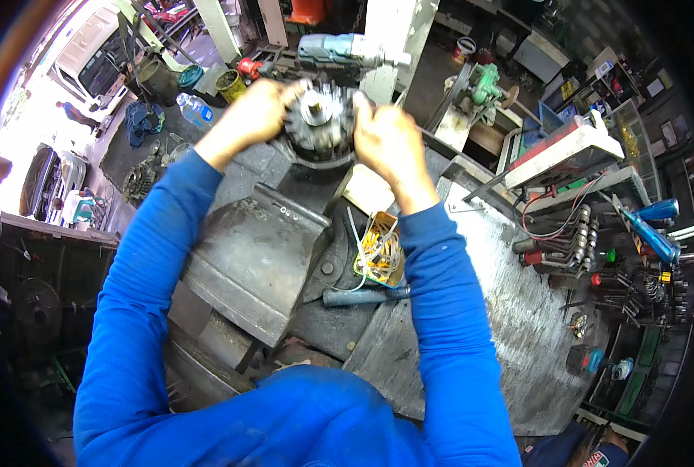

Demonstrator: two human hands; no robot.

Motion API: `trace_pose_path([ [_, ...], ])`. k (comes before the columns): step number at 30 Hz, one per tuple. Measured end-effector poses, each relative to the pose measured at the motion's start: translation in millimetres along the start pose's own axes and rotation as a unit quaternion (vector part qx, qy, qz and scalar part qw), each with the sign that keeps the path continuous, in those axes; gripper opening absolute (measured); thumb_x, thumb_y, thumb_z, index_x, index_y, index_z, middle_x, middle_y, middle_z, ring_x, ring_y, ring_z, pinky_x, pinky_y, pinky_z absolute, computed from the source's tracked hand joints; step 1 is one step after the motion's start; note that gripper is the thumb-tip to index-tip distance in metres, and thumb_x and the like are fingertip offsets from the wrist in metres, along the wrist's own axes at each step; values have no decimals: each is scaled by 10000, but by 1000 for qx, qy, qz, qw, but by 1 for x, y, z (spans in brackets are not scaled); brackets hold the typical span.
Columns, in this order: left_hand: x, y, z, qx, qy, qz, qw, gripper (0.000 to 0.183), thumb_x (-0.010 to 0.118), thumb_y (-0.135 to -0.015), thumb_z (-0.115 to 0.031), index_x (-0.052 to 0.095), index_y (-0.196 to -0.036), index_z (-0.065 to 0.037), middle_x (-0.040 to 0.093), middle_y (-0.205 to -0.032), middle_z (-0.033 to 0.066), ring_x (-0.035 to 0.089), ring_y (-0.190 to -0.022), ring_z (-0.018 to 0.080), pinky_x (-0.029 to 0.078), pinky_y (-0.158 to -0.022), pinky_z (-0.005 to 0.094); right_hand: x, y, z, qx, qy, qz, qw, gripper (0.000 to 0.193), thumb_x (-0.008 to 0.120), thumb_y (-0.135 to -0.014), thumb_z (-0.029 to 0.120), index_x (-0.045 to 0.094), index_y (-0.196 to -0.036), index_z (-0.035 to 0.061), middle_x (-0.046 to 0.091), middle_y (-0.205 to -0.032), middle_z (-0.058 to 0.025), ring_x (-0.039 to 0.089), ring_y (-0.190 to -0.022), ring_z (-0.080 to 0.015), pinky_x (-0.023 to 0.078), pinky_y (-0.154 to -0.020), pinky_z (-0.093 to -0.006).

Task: The person sits on a low stool and uses a hammer to tap a bearing into an alternator stator, then places the stator into a cylindrical housing and secures it. The person moves between the floor and a workbench during the process.

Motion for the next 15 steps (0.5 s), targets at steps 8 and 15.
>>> trace_pose_path([
  [8,49,8,10,-153,137,95,974,592,485,-1083,-477,758,-1035,46,735,-838,247,736,-810,335,555,-816,420,47,16,-11,18,19,6,1000,539,464,-1067,449,735,-955,-3,708,-950,-318,678,-976,-501,524,-938,-536],
  [15,77,12,30,-192,259,66,944,727,507,-1036,-584,721,-1014,111,708,-949,328,705,-927,430,525,-877,454,64,2,-37,85,-42,79,992,752,414,-1052,583,719,-982,-102,682,-1107,-369,650,-1130,-491,491,-1020,-505],
])
Point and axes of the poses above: each hand's wrist, its own y-axis away from the middle knuckle, its own x-axis out of the palm, z = x × y, the point moved 3 cm from there along -y, towards the middle knuckle
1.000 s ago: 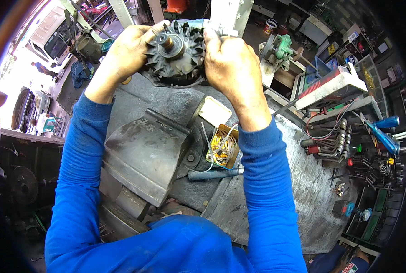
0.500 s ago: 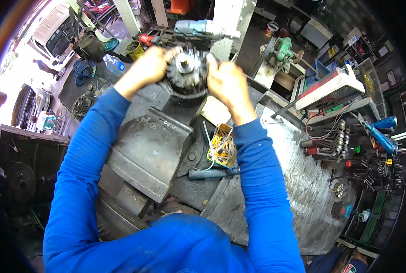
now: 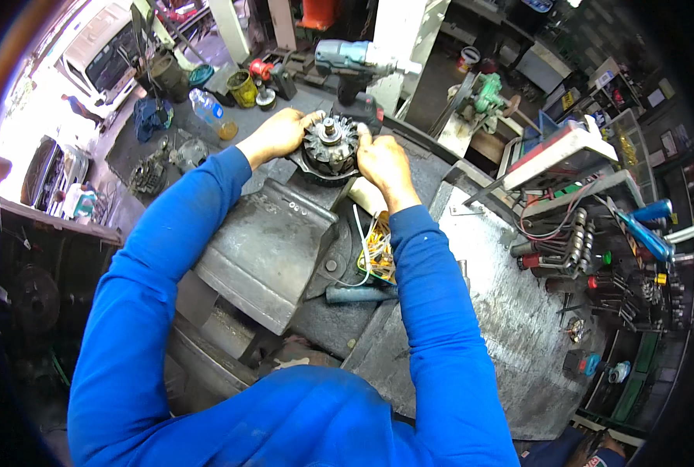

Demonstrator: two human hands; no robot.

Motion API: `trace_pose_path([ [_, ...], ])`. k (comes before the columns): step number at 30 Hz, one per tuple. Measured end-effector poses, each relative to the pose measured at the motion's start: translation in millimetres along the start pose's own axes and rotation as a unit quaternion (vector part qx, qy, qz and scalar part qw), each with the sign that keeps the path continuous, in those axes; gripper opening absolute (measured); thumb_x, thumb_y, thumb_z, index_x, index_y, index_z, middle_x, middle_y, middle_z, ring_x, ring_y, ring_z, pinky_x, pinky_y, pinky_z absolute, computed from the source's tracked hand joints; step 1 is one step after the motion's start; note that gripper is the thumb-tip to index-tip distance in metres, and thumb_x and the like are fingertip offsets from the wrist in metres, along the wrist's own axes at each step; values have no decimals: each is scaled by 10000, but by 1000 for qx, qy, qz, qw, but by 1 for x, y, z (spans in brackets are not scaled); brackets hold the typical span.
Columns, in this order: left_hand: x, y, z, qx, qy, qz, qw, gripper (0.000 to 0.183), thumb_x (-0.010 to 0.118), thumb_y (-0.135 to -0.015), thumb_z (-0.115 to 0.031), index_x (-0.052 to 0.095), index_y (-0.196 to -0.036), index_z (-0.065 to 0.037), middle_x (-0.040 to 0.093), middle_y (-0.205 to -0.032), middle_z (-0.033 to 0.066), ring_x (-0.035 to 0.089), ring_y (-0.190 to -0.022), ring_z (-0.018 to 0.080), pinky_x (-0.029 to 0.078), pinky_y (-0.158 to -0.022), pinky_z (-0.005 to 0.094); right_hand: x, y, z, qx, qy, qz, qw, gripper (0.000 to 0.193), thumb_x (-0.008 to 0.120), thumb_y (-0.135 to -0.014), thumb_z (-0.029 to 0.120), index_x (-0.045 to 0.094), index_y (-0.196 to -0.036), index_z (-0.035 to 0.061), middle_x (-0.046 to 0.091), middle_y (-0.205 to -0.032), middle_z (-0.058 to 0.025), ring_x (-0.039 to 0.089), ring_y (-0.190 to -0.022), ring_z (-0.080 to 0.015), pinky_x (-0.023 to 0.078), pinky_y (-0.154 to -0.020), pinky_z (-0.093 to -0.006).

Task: The person sits on a low stool and uses a hammer to tap a bearing into an alternator stator, then places the stator into a cylindrical housing and secures it. The person moves between the floor and a workbench during the process.

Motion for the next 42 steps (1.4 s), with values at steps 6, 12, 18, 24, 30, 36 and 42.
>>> trace_pose_path([
  [6,-8,17,-18,-100,120,95,983,443,475,-1085,-318,697,-1009,59,638,-734,93,543,-505,161,384,-412,374,-33,28,15,5,-119,38,992,636,478,-1009,432,613,-1235,-147,660,-1234,-368,623,-1245,-445,459,-1080,-436],
  [12,-19,52,-76,-100,203,207,952,279,406,-1064,-294,652,-1033,-167,500,-711,-22,498,-528,117,410,-436,307,-104,111,13,50,-397,67,914,196,567,-967,248,631,-1072,95,562,-749,9,455,-479,-92,355,-395,-248],
  [18,1,112,-156,-186,265,279,904,285,361,-1057,-268,598,-978,-132,598,-716,8,482,-465,96,361,-376,250,-164,183,-13,90,-559,74,821,176,576,-988,256,677,-1077,141,617,-762,-6,467,-490,-99,339,-411,-248],
  [24,41,156,-201,-212,278,320,881,336,331,-1057,-225,635,-1108,-92,682,-808,54,511,-474,90,355,-366,207,-182,224,-65,107,-651,81,747,330,587,-1029,432,680,-948,126,594,-667,-2,459,-454,-96,318,-383,-226],
  [30,82,201,-227,-234,337,294,864,299,360,-1031,-213,624,-1064,-77,678,-798,52,493,-467,92,351,-362,218,-187,259,-112,117,-645,128,744,294,626,-1019,437,592,-932,159,551,-714,-8,478,-509,-129,352,-424,-263],
  [36,111,259,-241,-234,491,271,794,330,583,-949,-370,661,-1031,-61,725,-795,56,603,-480,121,473,-399,209,-182,299,-151,155,-619,109,762,386,627,-1007,557,613,-1008,171,572,-699,1,506,-498,-91,357,-395,-204],
  [42,144,327,-229,-198,490,281,801,336,698,-947,-430,688,-1052,-111,730,-805,22,609,-482,88,543,-446,213,-171,338,-171,185,-567,185,781,443,578,-1013,603,590,-1042,161,534,-639,10,473,-470,-110,347,-398,-241],
])
Point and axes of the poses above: each hand's wrist, its own y-axis away from the middle knuckle, its own x-axis out of the palm, z = x × y, the point moved 3 cm from there along -y, towards the middle knuckle
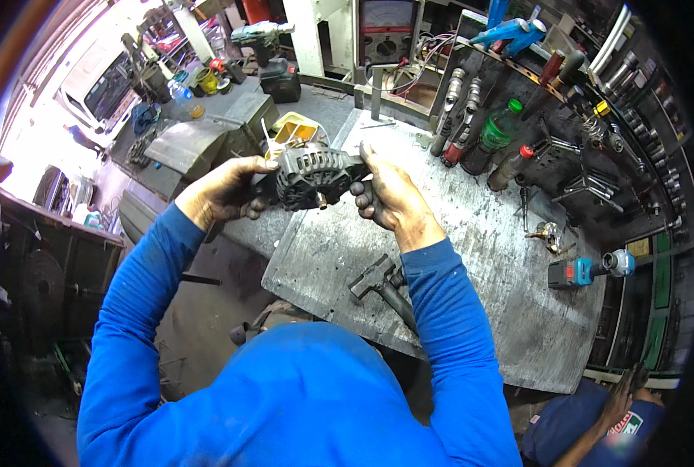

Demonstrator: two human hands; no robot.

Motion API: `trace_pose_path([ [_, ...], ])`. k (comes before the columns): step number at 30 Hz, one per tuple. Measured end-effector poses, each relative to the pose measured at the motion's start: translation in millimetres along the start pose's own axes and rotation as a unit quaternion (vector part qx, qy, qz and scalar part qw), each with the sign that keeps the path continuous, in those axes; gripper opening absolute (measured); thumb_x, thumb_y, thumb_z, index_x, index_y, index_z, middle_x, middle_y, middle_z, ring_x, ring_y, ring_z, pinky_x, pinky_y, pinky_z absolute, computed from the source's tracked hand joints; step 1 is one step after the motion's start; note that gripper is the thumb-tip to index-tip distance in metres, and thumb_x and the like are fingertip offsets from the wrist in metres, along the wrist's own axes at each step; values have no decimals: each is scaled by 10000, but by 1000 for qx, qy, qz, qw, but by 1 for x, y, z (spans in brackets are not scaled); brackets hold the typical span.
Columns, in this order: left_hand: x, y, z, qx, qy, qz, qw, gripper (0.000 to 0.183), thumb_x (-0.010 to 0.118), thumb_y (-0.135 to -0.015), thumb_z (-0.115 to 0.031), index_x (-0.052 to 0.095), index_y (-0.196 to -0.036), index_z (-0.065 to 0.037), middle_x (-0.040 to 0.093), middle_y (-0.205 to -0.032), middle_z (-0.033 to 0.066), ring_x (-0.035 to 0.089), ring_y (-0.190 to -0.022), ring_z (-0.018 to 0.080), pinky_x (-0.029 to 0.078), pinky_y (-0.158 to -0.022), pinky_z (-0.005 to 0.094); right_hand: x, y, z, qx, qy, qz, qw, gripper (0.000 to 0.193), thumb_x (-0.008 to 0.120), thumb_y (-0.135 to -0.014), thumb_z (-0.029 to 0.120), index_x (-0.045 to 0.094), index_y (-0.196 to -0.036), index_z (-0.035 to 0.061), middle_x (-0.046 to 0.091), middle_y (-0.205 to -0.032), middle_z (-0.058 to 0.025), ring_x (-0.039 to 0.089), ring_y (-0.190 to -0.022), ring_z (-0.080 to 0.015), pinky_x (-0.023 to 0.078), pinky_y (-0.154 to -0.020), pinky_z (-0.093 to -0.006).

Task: The person sits on a low stool and uses a hammer to tap a bearing into an alternator stator, then places the stator into a cylindrical housing and secures it. The person moves between the floor and a workbench during the process.

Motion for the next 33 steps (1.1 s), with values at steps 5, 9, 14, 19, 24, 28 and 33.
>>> trace_pose_path([
  [5,3,13,68,-4,23,-90,996,433,607,-967,-610,688,-1052,-193,666,-743,-13,410,-430,74,268,-410,220,-1,7,-31,45,53,27,997,389,580,-1030,548,569,-989,162,489,-588,32,450,-430,-96,331,-378,-245],
  [9,3,13,114,12,146,-61,987,419,513,-1044,-579,650,-1189,-210,707,-787,0,432,-383,71,268,-344,204,-1,4,-52,36,143,9,989,391,557,-1055,505,550,-907,143,455,-599,30,435,-447,-102,322,-390,-278],
  [14,-5,10,159,10,218,-15,976,557,429,-1050,-625,648,-1244,-151,745,-841,79,514,-384,106,373,-327,203,6,-13,-76,46,209,11,977,427,573,-1053,484,535,-789,151,404,-563,40,357,-435,-99,284,-404,-281],
  [19,-10,16,184,-22,337,70,939,665,333,-1051,-656,604,-1372,-141,716,-1022,358,473,-360,120,431,-396,235,16,-33,-97,30,248,-10,968,429,625,-1020,442,615,-790,80,476,-559,7,417,-418,-119,297,-392,-297],
  [24,-26,14,190,-8,386,69,920,571,348,-1092,-514,574,-1389,-82,727,-1152,225,687,-651,277,421,-406,249,21,-51,-121,43,259,-88,961,426,638,-995,441,624,-777,76,501,-551,-11,417,-405,-137,304,-381,-329],
  [28,-45,9,192,-29,393,7,919,536,393,-1081,-512,620,-1294,-76,740,-1046,236,575,-531,218,397,-435,261,26,-62,-152,115,187,-103,970,373,600,-1018,470,658,-922,114,551,-588,-14,386,-401,-106,278,-365,-279],
  [33,-66,-6,190,-91,352,-9,932,588,394,-1048,-576,660,-1209,-77,734,-912,215,455,-490,168,419,-511,287,30,-73,-181,100,101,-143,979,347,595,-1026,432,644,-1037,89,566,-634,-25,409,-412,-120,294,-349,-279],
])
Point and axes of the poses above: each hand's wrist, its own y-axis away from the middle knuckle, its own x-axis out of the palm, z = x × y, the point moved 3 cm from there along -y, towards the middle knuckle
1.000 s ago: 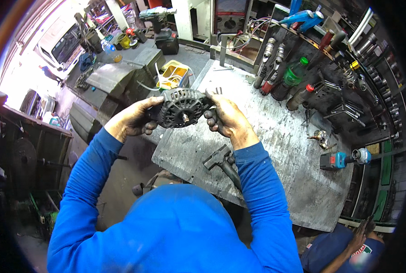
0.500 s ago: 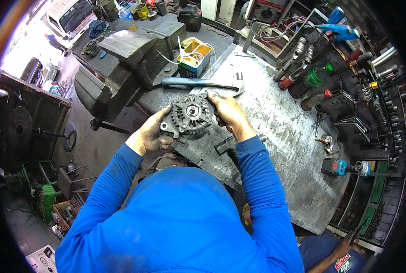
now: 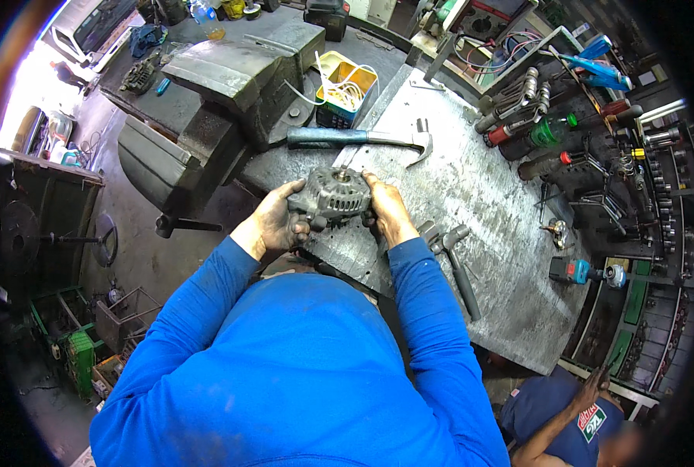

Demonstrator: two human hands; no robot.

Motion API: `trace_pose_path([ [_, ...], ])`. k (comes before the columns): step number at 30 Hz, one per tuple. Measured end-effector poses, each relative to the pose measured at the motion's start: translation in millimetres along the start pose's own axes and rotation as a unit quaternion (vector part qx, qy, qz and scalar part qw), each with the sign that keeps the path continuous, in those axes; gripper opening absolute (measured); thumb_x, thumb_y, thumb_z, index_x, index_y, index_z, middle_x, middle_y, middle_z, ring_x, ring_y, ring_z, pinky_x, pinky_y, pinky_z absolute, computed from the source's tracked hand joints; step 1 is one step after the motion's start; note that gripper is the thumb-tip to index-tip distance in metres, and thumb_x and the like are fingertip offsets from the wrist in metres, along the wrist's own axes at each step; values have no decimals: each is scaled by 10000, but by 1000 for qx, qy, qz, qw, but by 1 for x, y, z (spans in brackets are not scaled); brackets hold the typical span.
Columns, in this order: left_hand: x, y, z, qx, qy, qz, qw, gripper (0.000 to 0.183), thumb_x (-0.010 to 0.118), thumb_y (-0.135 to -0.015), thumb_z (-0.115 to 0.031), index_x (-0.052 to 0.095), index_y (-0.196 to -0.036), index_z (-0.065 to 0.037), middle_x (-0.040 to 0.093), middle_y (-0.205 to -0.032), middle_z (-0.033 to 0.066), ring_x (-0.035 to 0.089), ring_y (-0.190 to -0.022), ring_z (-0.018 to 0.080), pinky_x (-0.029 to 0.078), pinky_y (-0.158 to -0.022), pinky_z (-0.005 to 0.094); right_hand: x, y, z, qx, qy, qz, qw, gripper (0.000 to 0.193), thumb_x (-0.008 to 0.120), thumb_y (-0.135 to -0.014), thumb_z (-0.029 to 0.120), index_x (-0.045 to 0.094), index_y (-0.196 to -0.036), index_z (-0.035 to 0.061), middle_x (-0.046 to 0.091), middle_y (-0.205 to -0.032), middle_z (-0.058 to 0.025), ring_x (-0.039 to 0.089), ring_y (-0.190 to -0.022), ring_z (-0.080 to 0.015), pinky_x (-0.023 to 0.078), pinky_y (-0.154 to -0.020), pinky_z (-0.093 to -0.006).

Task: The person sits on a low stool and uses a hammer to tap a bearing into an alternator stator, then places the stator into a cylindrical housing and secures it. The person moves between the floor and a workbench during the process.

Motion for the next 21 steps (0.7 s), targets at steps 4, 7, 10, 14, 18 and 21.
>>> trace_pose_path([
  [4,-5,-12,-11,15,-30,-11,999,581,389,-1047,-558,664,-1196,-67,731,-873,187,459,-499,176,432,-539,308,1,-5,-6,7,-44,-42,998,359,610,-1014,430,637,-1063,75,582,-670,-47,415,-431,-126,292,-360,-279],
  [7,-10,-18,-12,4,-27,-14,1000,562,403,-1047,-535,661,-1197,-60,736,-875,158,552,-535,194,459,-543,312,2,-4,-8,12,-62,-52,997,355,622,-1006,424,646,-1081,78,585,-677,-55,408,-434,-129,298,-367,-289],
  [10,-18,-21,-15,18,-45,-16,999,534,429,-1044,-510,661,-1186,-51,739,-873,127,635,-577,204,497,-541,320,4,-2,-10,-11,-53,-47,997,356,637,-998,420,656,-1077,74,575,-661,-49,397,-433,-129,300,-379,-287],
  [14,-31,-20,-20,29,-78,-47,995,488,474,-1030,-503,663,-1153,-70,726,-871,97,628,-567,187,525,-541,329,6,-3,-12,-26,-33,-63,997,376,670,-980,410,678,-950,35,540,-608,-29,421,-433,-128,302,-399,-298],
  [18,-41,-19,-23,65,-83,-103,989,441,528,-1019,-488,643,-1187,-96,712,-957,76,624,-652,169,554,-611,368,11,-12,-10,-40,39,-95,994,429,708,-949,434,661,-811,31,519,-576,-17,427,-423,-132,305,-400,-326],
  [21,-44,-18,-25,114,-90,-137,980,406,559,-1021,-428,616,-1249,-96,731,-1119,76,718,-844,184,611,-651,361,14,-14,-9,-70,56,-100,991,456,719,-939,446,626,-739,46,494,-545,-12,421,-404,-139,303,-394,-335],
])
Point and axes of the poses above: each hand's wrist, its own y-axis away from the middle knuckle, its own x-axis out of the palm, z = x × y, the point moved 3 cm from there along -y, towards the middle knuckle
